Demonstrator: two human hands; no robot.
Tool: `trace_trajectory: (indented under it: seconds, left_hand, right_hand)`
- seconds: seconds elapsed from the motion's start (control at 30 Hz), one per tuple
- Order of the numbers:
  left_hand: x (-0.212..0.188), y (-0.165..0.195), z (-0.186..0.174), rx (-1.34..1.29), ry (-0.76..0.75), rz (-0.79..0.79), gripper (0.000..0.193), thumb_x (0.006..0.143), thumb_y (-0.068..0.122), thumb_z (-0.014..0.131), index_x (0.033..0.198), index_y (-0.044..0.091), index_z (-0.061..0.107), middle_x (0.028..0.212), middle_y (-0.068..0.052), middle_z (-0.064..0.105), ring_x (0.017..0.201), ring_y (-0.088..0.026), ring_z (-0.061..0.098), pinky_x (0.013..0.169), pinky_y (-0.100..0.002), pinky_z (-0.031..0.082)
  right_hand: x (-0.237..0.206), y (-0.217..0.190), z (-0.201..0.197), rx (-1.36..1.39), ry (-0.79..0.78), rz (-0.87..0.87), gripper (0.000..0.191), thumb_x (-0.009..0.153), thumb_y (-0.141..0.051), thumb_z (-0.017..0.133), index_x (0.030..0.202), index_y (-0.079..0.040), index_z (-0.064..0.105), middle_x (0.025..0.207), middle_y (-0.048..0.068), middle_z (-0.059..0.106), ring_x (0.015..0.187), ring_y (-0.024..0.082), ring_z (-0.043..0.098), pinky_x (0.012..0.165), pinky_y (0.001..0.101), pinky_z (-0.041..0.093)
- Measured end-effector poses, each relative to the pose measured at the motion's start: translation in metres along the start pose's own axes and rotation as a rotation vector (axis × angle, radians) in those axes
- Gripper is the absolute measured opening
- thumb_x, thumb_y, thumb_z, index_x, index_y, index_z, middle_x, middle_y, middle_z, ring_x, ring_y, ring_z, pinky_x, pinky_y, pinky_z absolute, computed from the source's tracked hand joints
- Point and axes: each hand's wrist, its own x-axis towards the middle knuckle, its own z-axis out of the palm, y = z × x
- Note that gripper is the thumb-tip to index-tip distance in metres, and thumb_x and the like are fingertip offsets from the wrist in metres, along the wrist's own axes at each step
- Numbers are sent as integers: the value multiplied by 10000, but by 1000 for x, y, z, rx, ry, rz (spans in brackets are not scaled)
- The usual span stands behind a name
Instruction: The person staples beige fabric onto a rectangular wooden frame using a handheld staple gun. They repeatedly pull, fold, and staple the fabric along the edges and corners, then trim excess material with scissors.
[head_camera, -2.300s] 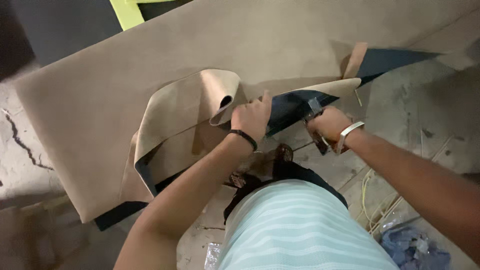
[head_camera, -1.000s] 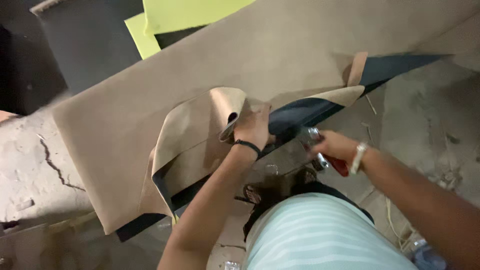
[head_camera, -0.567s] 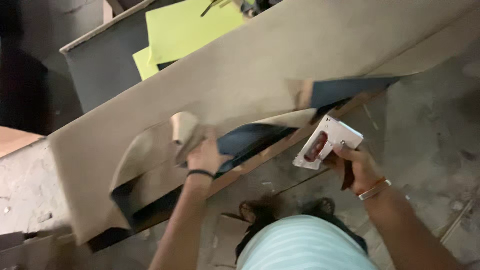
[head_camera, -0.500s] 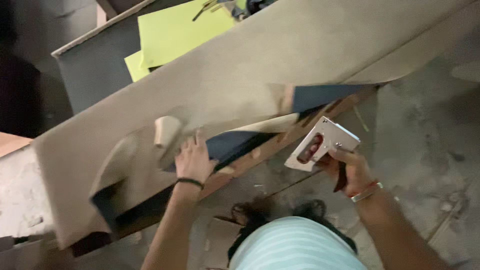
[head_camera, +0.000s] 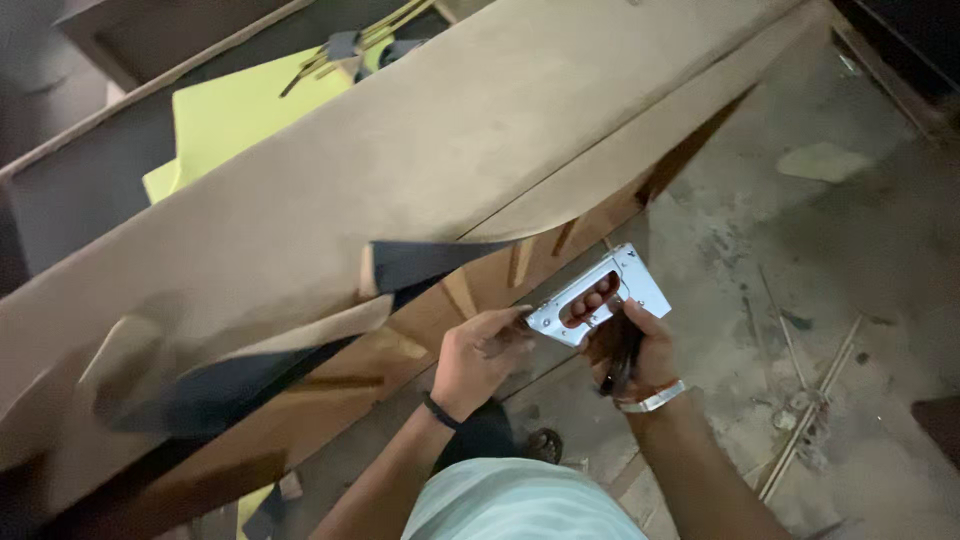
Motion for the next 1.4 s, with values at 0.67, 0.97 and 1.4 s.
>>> trace_trajectory:
  seconds: [0.67,0.97,1.4]
  left_hand:
    - [394,51,212,250,12,1063,192,742,0,833,907,54,749,861,-41,727,632,-165,667,569,-307,542]
    - [525,78,288,263,-201,1218,251,743,105,800,976,67,718,939,-77,741,680,-205,691,601,-324,565]
    - [778,60,501,69,92,187,199,1019,81,595,951,-30,745,916,-87,788,794,-124,734,711,-265,604]
  right_hand:
    - [195,-283,-190,50,355,-353,308,889,-165,694,1164,-32,661,1020,130,730,923,298,719,818,402,588]
    - [282,-403,-295,55,447,-446,271,920,-247,669,1111,-57,695,934,125,740,845,280,705,829,475,586]
    - [503,-685,-438,150,213,35,293,854,-257,757,1087,-88,706,997,98,751,911,289,721,882,465,585]
